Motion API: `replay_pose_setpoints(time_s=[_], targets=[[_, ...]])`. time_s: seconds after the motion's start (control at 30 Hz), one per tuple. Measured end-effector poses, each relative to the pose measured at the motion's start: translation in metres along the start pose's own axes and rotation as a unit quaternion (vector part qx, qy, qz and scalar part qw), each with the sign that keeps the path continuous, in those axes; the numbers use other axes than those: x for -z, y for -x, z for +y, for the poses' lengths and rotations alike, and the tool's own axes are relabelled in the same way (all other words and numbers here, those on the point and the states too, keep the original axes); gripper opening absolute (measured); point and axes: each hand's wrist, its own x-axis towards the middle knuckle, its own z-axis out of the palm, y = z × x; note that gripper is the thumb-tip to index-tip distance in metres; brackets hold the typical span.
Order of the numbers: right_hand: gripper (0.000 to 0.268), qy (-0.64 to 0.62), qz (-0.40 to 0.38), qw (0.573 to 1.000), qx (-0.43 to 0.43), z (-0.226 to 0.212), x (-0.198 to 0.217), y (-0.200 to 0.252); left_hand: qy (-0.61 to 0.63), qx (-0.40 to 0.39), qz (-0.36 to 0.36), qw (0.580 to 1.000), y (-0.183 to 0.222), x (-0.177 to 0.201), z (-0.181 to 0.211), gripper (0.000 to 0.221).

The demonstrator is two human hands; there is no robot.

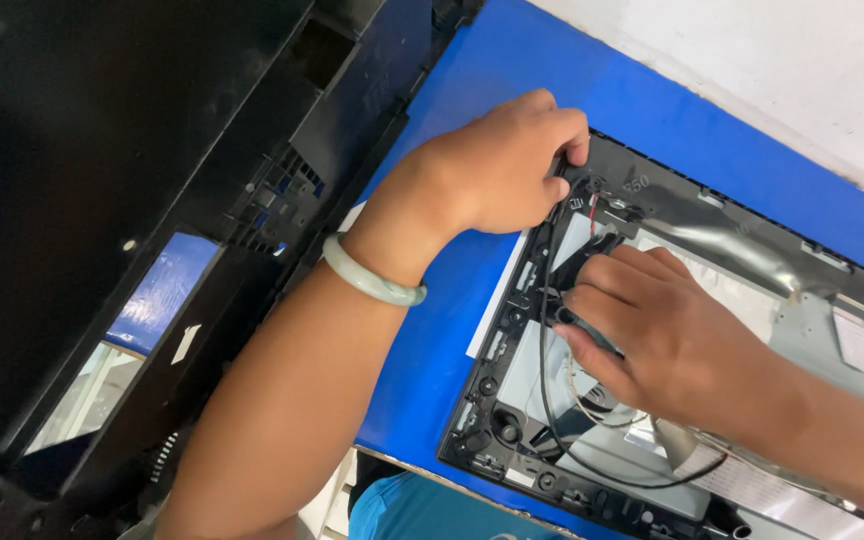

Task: Disassembling a flat-screen monitor by disconnecting internal ribbon cables and removing the main circuit board.

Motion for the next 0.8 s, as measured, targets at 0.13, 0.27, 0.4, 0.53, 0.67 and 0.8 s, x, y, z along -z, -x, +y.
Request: replay_pose_setpoints(time_s=[0.13, 0.27, 0.4, 0.53, 0.67, 0.8], targets=[[0.014, -0.015, 0.034, 0.999, 0.014, -0.002, -0.001, 0.0, -0.006, -0.005, -0.007, 1.0, 0.005, 0.003, 0.002, 0.021], [0.015, -0.029, 0.049, 0.998, 0.016, -0.004, 0.0, 0.0, -0.033, 0.02, -0.035, 0.999, 0.011, 0.009, 0.011, 0.034], [0.018, -0.036, 0.055, 0.998, 0.01, -0.006, 0.0, -0.001, -0.035, 0.028, -0.041, 0.998, 0.015, 0.01, 0.014, 0.036], [0.015, -0.036, 0.073, 0.996, 0.025, -0.005, -0.001, -0.001, -0.033, 0.024, -0.036, 0.999, 0.015, 0.01, 0.012, 0.034], [0.015, -0.045, 0.076, 0.996, 0.031, -0.008, 0.004, -0.002, -0.027, 0.024, -0.044, 0.998, 0.015, 0.011, 0.015, 0.035], [0.014, -0.037, 0.086, 0.996, 0.015, -0.008, 0.001, 0.004, -0.024, 0.038, -0.048, 0.998, 0.017, 0.012, 0.018, 0.037]])
